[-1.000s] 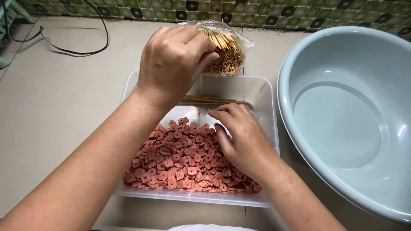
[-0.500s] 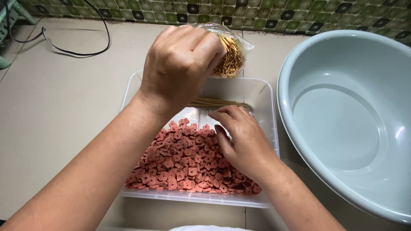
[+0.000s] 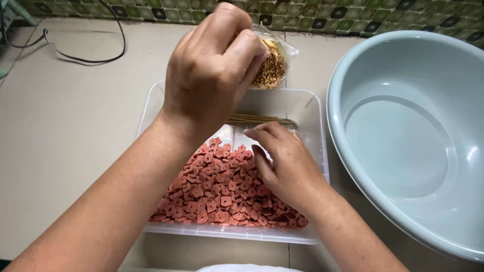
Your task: The person is skewering small, diced pieces of pink food onto wooden skewers one by one.
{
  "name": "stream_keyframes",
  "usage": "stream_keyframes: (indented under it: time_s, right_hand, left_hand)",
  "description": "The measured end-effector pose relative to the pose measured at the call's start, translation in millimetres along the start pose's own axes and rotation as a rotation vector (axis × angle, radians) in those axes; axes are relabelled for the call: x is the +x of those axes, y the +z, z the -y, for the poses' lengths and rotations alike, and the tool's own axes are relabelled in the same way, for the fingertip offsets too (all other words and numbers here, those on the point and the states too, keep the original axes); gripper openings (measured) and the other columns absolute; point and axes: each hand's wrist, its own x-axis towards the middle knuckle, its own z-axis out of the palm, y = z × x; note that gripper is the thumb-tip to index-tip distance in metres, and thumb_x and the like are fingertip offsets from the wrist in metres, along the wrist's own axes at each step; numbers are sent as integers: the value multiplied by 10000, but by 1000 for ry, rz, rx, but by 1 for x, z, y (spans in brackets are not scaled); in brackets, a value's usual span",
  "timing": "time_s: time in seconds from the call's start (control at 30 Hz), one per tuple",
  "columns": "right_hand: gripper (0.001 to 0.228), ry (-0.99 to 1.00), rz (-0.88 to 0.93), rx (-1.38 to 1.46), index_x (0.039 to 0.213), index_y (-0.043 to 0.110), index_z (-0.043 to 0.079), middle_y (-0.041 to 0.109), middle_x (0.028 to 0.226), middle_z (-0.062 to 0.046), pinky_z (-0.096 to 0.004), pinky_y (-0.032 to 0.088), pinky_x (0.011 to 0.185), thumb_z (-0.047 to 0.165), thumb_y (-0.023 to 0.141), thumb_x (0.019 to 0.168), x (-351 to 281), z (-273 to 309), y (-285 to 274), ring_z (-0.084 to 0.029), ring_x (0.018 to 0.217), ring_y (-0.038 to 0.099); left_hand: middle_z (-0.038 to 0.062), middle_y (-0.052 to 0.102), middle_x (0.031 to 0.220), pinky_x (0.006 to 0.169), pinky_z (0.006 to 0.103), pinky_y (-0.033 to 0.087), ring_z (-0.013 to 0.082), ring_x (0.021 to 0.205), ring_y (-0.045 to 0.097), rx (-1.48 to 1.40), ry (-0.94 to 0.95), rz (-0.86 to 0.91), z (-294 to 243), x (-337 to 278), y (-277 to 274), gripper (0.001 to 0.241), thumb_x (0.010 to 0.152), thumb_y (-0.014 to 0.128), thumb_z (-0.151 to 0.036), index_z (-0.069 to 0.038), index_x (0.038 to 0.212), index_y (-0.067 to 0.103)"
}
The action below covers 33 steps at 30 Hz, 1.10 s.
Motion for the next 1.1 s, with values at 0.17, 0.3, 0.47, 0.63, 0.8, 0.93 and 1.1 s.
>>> stream_keyframes:
  time_s: [0.17, 0.3, 0.47, 0.63, 0.8, 0.93, 1.1]
  right_hand:
    - [350, -63, -33, 0, 1268, 657, 39, 662, 1210, -115, -466, 476, 919, 56, 550, 935, 1, -4, 3, -309, 1113, 637]
    - [370, -34, -15, -3, 1280, 656, 42, 665, 1228, -110, -463, 450, 948, 55, 549, 926, 1, -3, 2, -290, 1128, 642]
    - [390, -43, -41, 32, 1290, 638, 57, 666, 1190, -90, -446, 462, 912, 21, 563, 909, 0, -4, 2, -283, 1092, 647]
    - [357, -47, -105, 162, 1300, 638, 78, 710, 1215, -107, -396, 507, 881, 22, 546, 959, 0, -9, 0, -253, 962, 708]
    - [163, 275, -378, 653, 817, 653, 139, 659, 867, 35, -247, 536, 651, 189, 614, 967, 0, 11, -27, -73, 870, 620]
    - [381, 482, -390, 1249, 1343, 641, -2, 745, 989, -142, -264, 561, 804, 175, 528, 1025, 2, -1, -35, -179, 850, 701]
    - [560, 323, -218, 1272, 1459, 506, -34, 679, 816, -157, -198, 434, 607, 145, 661, 952, 4, -2, -29, -119, 653, 531]
  left_hand:
    - [102, 553, 855, 598, 415, 406, 294, 696, 507, -57, 34, 4, 2, -5, 4, 235, 996, 662, 128, -29, 875, 537]
    - [74, 550, 786, 605, 397, 386, 270, 658, 491, -11, 31, 35, 2, -8, 4, 235, 1025, 625, 114, -54, 898, 522]
    - [89, 563, 813, 621, 397, 420, 272, 691, 522, -61, 67, -2, 0, -1, -2, 219, 1005, 612, 154, -38, 926, 541]
    - [125, 694, 966, 794, 409, 611, 297, 924, 717, -75, 132, -78, -13, 8, -11, 77, 1099, 623, 18, -36, 1062, 663]
    - [147, 709, 1029, 645, 376, 506, 272, 828, 687, -233, 279, -26, -46, 4, -19, 154, 1120, 555, -49, -29, 1104, 707]
    - [107, 596, 895, 813, 386, 619, 272, 826, 636, -312, 264, 41, -76, -12, -26, 289, 1095, 393, -36, -64, 964, 648]
    - [19, 545, 829, 632, 315, 364, 188, 708, 514, -441, 205, 149, -101, -40, -25, 206, 1077, 553, -40, -144, 909, 611]
